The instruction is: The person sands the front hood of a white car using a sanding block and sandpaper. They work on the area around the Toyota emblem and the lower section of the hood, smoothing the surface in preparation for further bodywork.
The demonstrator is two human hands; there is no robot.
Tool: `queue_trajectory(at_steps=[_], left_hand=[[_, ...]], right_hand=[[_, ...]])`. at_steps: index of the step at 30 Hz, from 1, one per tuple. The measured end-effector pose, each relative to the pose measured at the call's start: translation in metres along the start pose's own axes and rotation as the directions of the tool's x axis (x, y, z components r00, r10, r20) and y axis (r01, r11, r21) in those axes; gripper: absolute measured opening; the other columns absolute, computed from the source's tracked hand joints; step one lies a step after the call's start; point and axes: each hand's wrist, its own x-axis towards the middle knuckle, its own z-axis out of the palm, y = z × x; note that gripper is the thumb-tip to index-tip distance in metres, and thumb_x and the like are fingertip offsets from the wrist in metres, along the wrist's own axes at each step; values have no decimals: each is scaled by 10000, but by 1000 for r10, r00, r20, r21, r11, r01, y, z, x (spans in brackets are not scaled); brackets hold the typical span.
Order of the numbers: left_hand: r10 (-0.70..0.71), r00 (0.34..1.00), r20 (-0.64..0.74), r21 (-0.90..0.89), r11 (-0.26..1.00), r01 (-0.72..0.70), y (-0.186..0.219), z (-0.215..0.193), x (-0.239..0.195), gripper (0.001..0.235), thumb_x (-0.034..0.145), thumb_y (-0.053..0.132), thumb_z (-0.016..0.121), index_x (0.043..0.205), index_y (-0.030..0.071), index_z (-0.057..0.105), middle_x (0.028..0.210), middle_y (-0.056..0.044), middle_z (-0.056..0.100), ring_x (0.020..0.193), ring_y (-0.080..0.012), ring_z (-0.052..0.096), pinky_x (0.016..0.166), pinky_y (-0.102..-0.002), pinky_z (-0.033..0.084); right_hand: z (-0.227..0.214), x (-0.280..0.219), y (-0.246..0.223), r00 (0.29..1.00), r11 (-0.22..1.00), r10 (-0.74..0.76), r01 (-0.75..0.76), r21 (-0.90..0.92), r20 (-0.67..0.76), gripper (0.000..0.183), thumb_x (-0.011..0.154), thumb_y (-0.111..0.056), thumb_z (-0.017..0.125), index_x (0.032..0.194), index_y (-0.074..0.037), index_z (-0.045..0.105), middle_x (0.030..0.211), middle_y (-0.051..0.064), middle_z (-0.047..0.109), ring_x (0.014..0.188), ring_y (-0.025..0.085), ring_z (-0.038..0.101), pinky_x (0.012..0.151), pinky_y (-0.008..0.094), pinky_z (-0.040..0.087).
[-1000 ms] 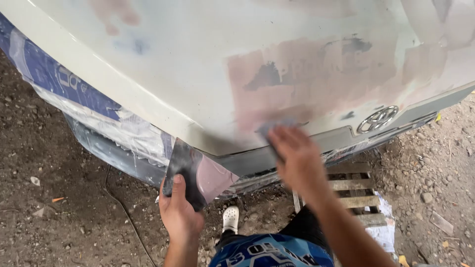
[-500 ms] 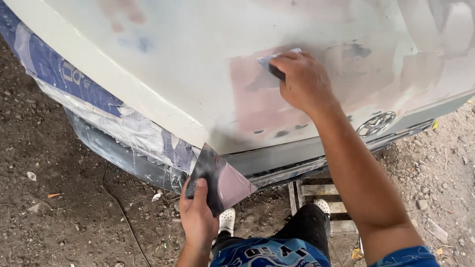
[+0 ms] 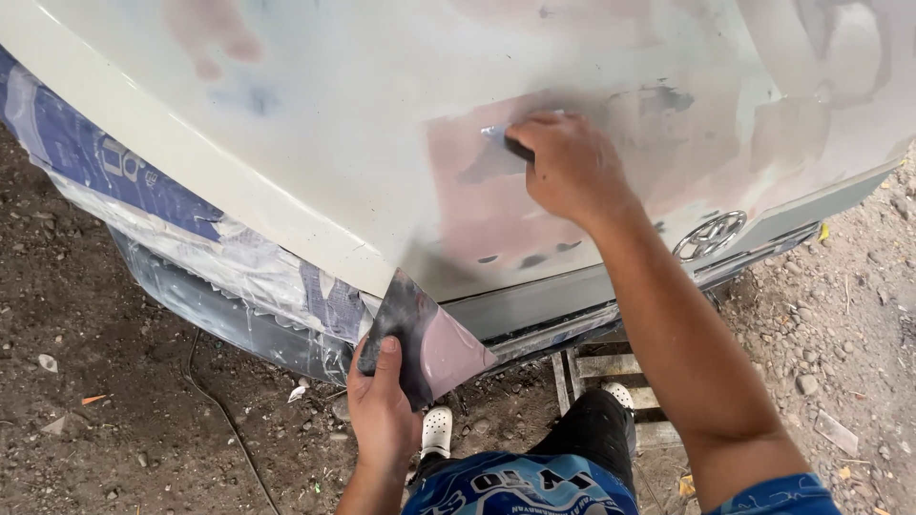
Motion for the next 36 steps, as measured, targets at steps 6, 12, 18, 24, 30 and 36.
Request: queue_trajectory(at_steps=[6, 12, 18, 24, 30, 36], left_hand=[[1, 1000, 1, 31, 1000, -1, 5, 13, 12, 319, 1008, 139, 605, 1274, -38, 609, 1157, -116, 701, 1027, -202, 663, 940, -354, 540], [16, 998, 60, 20, 1000, -17, 4, 15, 25, 326, 1016, 144, 616, 1282, -43, 611, 1153, -117, 702, 1022, -204, 667, 934, -359, 546], [44, 998, 52, 30, 998, -46, 5, 16, 34, 310, 1026, 148, 635, 1270, -43, 617, 1154, -111, 699, 1023, -203, 664, 928, -359, 544], [46, 997, 59, 32, 998, -48, 11, 28, 38, 324, 1012, 160, 636, 1275, -26, 601, 1143, -99, 697, 1016, -199, 670, 916, -361, 556], [-122, 992, 13, 121, 985, 120, -31, 23, 36, 352, 994, 168, 630, 1278, -34, 582, 1057, -159, 684, 898, -267, 685, 814, -405, 590], [-154, 982, 108, -19, 987, 157, -34, 42, 26, 367, 998, 140, 629, 1313, -40, 570, 1123, -134, 695, 975, -232, 688, 865, -376, 593]], right_hand=[[15, -57, -14, 999, 999, -36, 36, -21, 1, 451, 792, 14, 707, 1234, -76, 710, 1268, 121, 706, 1183, 369, 637, 980, 474, 527], [34, -114, -35, 997, 996, 72, -71, -54, 16, 644, 703, -4, 756, 1334, -77, 651, 1376, 99, 629, 1314, 371, 517, 1047, 537, 454], [72, -165, -46, 990, 996, 67, -73, -48, -127, 614, 761, -14, 717, 1366, -88, 644, 1434, 112, 596, 1370, 385, 483, 1093, 547, 416], [66, -191, -61, 987, 994, 89, -96, -46, -131, 593, 729, -37, 696, 1320, -80, 657, 1415, 111, 597, 1343, 390, 494, 1088, 561, 414], [34, -222, -60, 943, 742, 328, -221, 634, -56, 519, 954, -11, 670, 1452, -115, 564, 1472, 103, 677, 1065, 220, 589, 936, 375, 509], [3, -225, -64, 979, 481, 188, -160, 862, 77, 440, 985, 4, 617, 1423, -37, 602, 1492, 173, 611, 1401, 264, 591, 1122, 349, 489]])
